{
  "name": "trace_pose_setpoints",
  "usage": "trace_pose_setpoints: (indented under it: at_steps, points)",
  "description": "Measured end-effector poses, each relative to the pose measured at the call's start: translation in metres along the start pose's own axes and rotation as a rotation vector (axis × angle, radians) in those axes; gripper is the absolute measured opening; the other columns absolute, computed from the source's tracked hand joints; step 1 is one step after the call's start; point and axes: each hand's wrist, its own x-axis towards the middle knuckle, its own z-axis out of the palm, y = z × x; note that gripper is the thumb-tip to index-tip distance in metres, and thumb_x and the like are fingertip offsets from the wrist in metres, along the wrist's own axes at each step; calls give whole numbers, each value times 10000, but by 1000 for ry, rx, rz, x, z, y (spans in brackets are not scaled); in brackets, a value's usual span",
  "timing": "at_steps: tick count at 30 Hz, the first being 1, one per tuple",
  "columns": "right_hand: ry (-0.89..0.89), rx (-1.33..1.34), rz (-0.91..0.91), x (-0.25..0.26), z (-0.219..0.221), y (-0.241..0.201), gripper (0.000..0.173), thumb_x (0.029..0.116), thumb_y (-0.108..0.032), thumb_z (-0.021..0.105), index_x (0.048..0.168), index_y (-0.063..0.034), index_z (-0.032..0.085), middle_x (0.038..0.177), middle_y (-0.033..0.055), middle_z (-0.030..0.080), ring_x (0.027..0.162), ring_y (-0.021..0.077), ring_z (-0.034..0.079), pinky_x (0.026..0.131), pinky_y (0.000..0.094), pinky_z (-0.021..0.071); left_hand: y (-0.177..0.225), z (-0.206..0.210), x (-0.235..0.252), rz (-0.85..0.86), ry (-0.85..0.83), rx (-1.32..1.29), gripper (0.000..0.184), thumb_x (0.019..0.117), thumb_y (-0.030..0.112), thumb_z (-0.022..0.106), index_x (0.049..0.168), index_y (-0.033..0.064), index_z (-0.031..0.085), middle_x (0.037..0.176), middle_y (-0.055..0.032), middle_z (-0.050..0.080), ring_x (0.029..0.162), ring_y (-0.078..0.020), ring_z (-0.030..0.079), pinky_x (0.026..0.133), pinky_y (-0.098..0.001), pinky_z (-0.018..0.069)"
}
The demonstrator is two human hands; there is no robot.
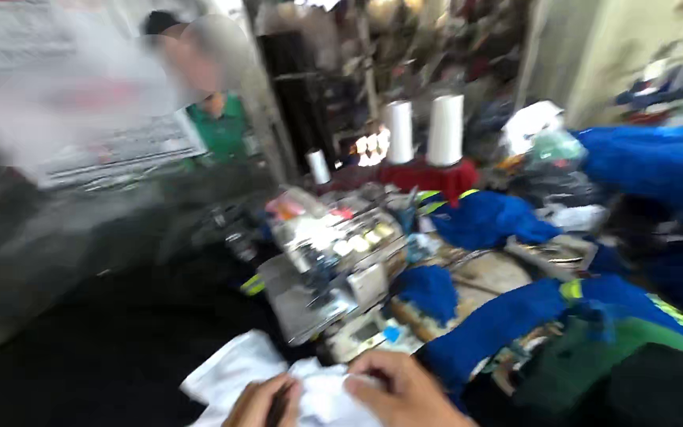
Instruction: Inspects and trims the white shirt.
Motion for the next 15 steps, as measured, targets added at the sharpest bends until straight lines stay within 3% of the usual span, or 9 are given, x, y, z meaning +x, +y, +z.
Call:
trace_pose_setpoints:
  at_steps: [3,6,15]
  points:
    - [-36,124,37,-2,0,5,160,1005,-193,662,1047,-50,722,908,48,718,802,149,691,719,334,606,0,2,-5,-25,63,3,202,977,271,693,1048,92,753,932,-25,701,778,-71,655,671,-254,580]
    - [-39,189,55,-2,0,0,165,1004,-188,668,1041,-35,720,899,68,713,794,165,686,705,333,599,1,2,-6,-29,76,-1,180,970,287,698,1031,129,759,920,17,684,749,-40,635,627,-220,562]
    - [-31,221,36,-8,-3,-4,163,1007,-183,664,1044,-31,712,895,71,703,793,161,678,710,323,592,19,-4,-6,-52,65,-20,159,977,245,684,1024,106,744,927,7,664,696,-36,593,557,-197,508]
